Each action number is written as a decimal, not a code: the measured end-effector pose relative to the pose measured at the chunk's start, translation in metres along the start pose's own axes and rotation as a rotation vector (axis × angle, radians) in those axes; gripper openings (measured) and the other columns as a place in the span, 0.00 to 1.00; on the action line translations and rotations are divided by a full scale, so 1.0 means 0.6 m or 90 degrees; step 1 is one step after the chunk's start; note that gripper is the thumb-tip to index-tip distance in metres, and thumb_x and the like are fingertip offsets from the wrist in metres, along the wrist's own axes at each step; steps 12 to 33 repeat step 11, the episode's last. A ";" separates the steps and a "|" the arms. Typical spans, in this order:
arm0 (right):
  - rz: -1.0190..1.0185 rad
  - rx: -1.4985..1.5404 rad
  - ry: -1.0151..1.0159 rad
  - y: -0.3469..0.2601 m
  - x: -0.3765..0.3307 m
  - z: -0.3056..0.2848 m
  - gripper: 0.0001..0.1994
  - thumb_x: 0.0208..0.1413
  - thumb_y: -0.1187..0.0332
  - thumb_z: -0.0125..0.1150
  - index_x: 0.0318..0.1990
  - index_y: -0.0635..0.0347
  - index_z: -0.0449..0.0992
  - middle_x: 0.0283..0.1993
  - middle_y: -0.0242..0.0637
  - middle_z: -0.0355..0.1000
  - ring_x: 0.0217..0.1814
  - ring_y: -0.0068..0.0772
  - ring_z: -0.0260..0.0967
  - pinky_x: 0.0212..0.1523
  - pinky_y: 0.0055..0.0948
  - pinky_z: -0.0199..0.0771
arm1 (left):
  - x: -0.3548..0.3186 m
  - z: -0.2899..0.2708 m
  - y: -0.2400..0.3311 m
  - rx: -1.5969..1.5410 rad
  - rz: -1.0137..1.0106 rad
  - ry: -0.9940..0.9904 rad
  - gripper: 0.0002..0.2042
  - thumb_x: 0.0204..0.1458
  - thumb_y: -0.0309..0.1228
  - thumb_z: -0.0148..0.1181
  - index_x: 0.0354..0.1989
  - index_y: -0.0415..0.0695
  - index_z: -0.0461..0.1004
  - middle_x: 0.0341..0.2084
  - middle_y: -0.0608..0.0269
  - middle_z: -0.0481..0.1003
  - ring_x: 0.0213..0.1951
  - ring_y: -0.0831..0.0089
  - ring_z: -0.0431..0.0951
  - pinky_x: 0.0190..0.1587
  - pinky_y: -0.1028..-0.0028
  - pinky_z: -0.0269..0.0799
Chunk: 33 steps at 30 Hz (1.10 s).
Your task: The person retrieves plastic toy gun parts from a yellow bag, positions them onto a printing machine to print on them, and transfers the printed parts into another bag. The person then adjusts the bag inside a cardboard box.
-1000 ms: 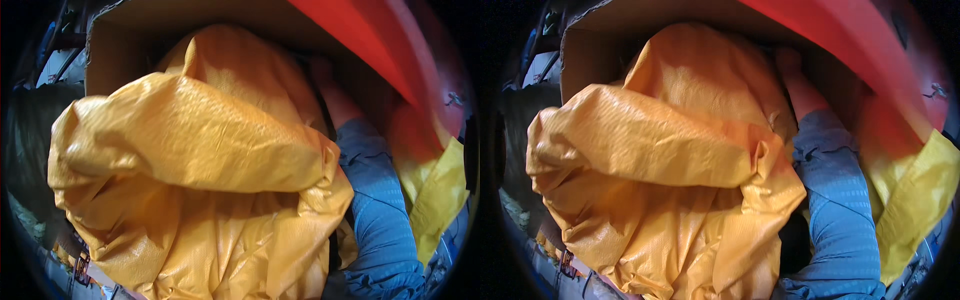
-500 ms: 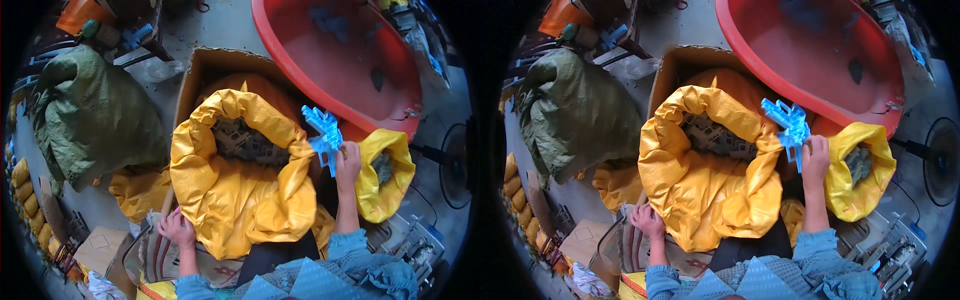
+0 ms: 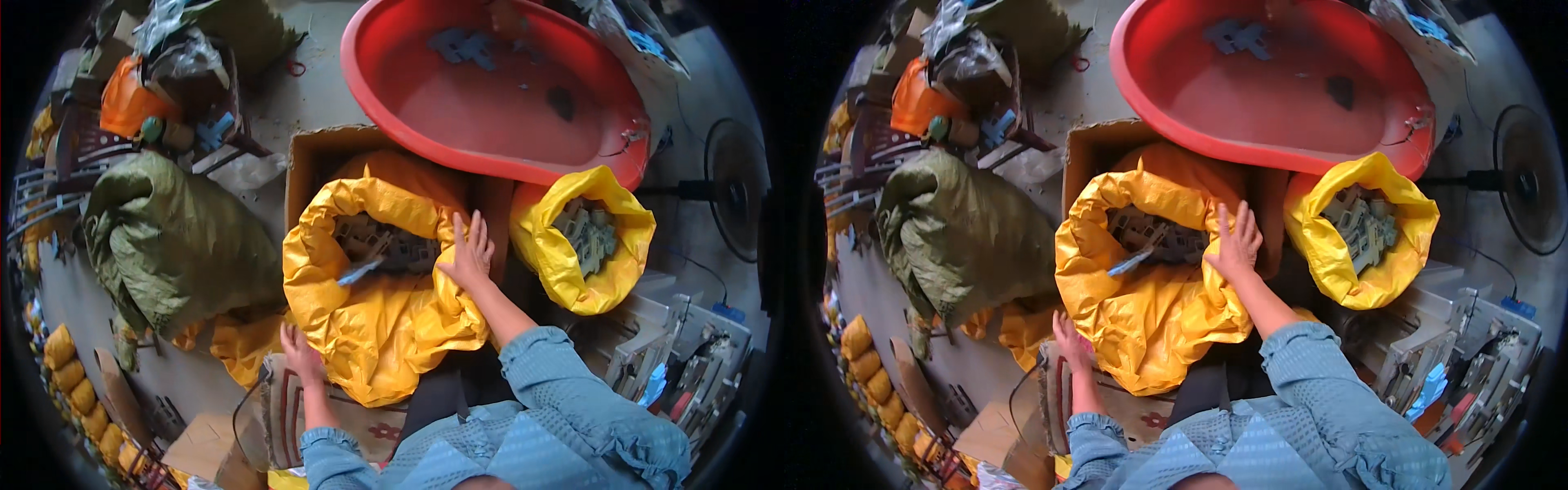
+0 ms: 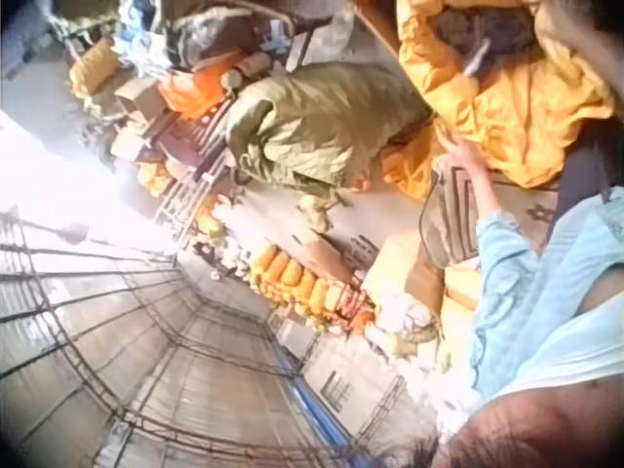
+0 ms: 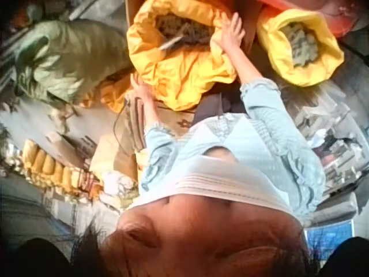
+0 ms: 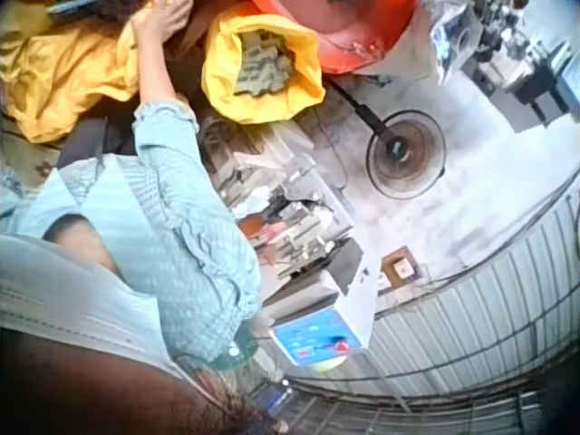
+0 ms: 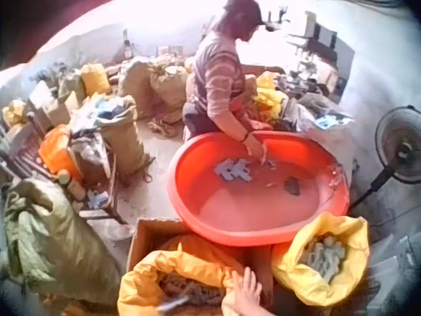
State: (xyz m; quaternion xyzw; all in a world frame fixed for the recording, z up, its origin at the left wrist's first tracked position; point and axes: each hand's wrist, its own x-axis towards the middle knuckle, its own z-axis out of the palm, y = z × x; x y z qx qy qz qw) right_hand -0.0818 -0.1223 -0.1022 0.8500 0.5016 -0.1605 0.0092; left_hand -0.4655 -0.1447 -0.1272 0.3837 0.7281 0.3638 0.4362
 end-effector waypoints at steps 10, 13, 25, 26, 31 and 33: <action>0.165 1.203 -0.445 0.010 0.016 -0.108 0.16 0.38 0.79 0.45 0.38 0.66 0.72 0.31 0.40 0.71 0.30 0.34 0.71 0.32 0.30 0.74 | 0.194 0.119 0.250 -0.035 -0.014 -0.097 0.09 0.46 0.23 0.54 0.37 0.36 0.73 0.32 0.58 0.75 0.29 0.74 0.74 0.32 0.75 0.70; 0.070 1.283 -0.520 0.014 0.024 -0.168 0.18 0.38 0.78 0.45 0.41 0.67 0.71 0.34 0.42 0.72 0.34 0.36 0.74 0.38 0.31 0.77 | 0.189 0.094 0.301 -0.125 0.025 -0.085 0.12 0.45 0.24 0.56 0.39 0.34 0.72 0.29 0.60 0.75 0.29 0.73 0.75 0.34 0.75 0.72; 0.070 1.283 -0.520 0.014 0.024 -0.168 0.18 0.38 0.78 0.45 0.41 0.67 0.71 0.34 0.42 0.72 0.34 0.36 0.74 0.38 0.31 0.77 | 0.189 0.094 0.301 -0.125 0.025 -0.085 0.12 0.45 0.24 0.56 0.39 0.34 0.72 0.29 0.60 0.75 0.29 0.73 0.75 0.34 0.75 0.72; 0.070 1.283 -0.520 0.014 0.024 -0.168 0.18 0.38 0.78 0.45 0.41 0.67 0.71 0.34 0.42 0.72 0.34 0.36 0.74 0.38 0.31 0.77 | 0.189 0.094 0.301 -0.125 0.025 -0.085 0.12 0.45 0.24 0.56 0.39 0.34 0.72 0.29 0.60 0.75 0.29 0.73 0.75 0.34 0.75 0.72; 0.070 1.283 -0.520 0.014 0.024 -0.168 0.18 0.38 0.78 0.45 0.41 0.67 0.71 0.34 0.42 0.72 0.34 0.36 0.74 0.38 0.31 0.77 | 0.189 0.094 0.301 -0.125 0.025 -0.085 0.12 0.45 0.24 0.56 0.39 0.34 0.72 0.29 0.60 0.75 0.29 0.73 0.75 0.34 0.75 0.72; 0.070 1.283 -0.520 0.014 0.024 -0.168 0.18 0.38 0.78 0.45 0.41 0.67 0.71 0.34 0.42 0.72 0.34 0.36 0.74 0.38 0.31 0.77 | 0.189 0.094 0.301 -0.125 0.025 -0.085 0.12 0.45 0.24 0.56 0.39 0.34 0.72 0.29 0.60 0.75 0.29 0.73 0.75 0.34 0.75 0.72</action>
